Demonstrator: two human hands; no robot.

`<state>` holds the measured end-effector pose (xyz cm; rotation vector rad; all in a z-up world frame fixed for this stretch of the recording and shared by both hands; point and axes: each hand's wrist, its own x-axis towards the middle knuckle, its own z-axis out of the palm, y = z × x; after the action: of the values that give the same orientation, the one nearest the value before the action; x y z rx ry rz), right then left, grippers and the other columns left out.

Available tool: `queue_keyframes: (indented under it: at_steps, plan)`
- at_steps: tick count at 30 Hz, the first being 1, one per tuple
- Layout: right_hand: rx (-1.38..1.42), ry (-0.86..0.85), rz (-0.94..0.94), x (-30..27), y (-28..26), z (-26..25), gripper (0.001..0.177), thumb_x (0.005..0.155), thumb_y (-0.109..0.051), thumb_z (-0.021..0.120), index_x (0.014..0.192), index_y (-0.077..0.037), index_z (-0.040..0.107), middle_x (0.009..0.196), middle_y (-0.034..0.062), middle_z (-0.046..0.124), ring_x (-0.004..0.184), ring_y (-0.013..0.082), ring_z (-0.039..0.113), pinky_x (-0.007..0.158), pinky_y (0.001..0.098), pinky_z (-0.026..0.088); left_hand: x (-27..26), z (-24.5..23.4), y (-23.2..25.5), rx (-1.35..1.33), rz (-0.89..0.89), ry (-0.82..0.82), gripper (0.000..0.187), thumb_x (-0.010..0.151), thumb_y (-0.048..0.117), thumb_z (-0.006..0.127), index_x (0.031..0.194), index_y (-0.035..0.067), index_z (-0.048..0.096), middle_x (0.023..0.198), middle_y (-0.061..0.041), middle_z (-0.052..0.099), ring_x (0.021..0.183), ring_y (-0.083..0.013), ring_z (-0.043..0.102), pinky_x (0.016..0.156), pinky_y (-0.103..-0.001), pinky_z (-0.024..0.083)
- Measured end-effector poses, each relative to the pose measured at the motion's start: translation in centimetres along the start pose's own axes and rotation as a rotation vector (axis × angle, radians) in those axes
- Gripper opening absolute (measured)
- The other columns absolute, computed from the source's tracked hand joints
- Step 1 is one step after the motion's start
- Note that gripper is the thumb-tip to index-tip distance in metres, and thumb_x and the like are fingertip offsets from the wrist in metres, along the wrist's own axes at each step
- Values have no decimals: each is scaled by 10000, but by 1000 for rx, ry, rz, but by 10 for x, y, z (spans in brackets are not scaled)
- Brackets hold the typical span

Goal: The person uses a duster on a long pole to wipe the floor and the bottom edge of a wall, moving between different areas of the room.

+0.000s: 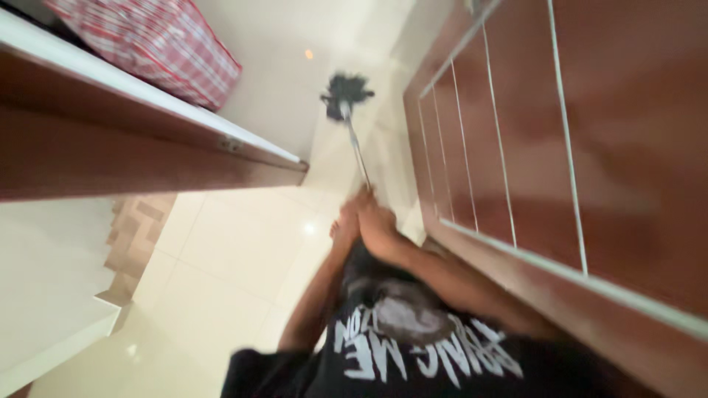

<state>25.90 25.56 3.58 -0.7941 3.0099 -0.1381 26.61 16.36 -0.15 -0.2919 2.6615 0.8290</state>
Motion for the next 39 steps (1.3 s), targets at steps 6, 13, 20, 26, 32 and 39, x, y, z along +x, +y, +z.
queue_keyframes:
  at_steps: [6,13,20,26,32,39]
  plan:
    - [-37,522,51,-12,-10,1,461,924,-353,484,1304,-97,525,1177,222,665,1020,357,725,863,477,589,-29,22,-8,58,-41,65,537,963,345,523,1493,270,473,1638,-64,379,1264,-301,580,945,-532,492]
    - [-33,-233,-289,81,-20,41,186,854,-35,629,1008,-29,733,815,103,738,659,247,712,497,395,544,47,-10,-45,-239,-222,300,490,959,308,552,1443,230,526,1609,-101,440,1125,-371,665,848,-507,555]
    - [-28,-234,-440,-18,-2,40,318,869,-118,634,1134,39,714,827,120,737,699,228,710,544,368,546,-36,34,-6,-97,-233,310,474,965,267,551,1425,153,534,1576,-123,464,1217,-362,618,898,-480,528]
    - [-48,-326,-422,64,-60,35,357,850,-138,621,1147,43,703,912,153,730,753,238,710,586,353,550,10,11,-41,-258,-169,516,467,925,193,568,1379,84,555,1538,-163,472,1329,-361,551,950,-445,513]
    - [-36,-206,-417,-29,-12,25,396,830,-157,607,1160,47,693,996,185,723,808,249,710,628,339,554,-35,41,-17,-71,-17,570,380,947,168,587,1306,53,634,1517,-192,505,1254,-381,608,907,-460,564]
    - [-121,-274,-223,-75,-58,16,443,807,-180,592,1175,51,680,1095,223,714,871,261,711,678,322,558,-78,50,-31,78,64,208,328,964,146,558,1277,96,642,1550,-153,514,1049,-356,696,745,-444,597]
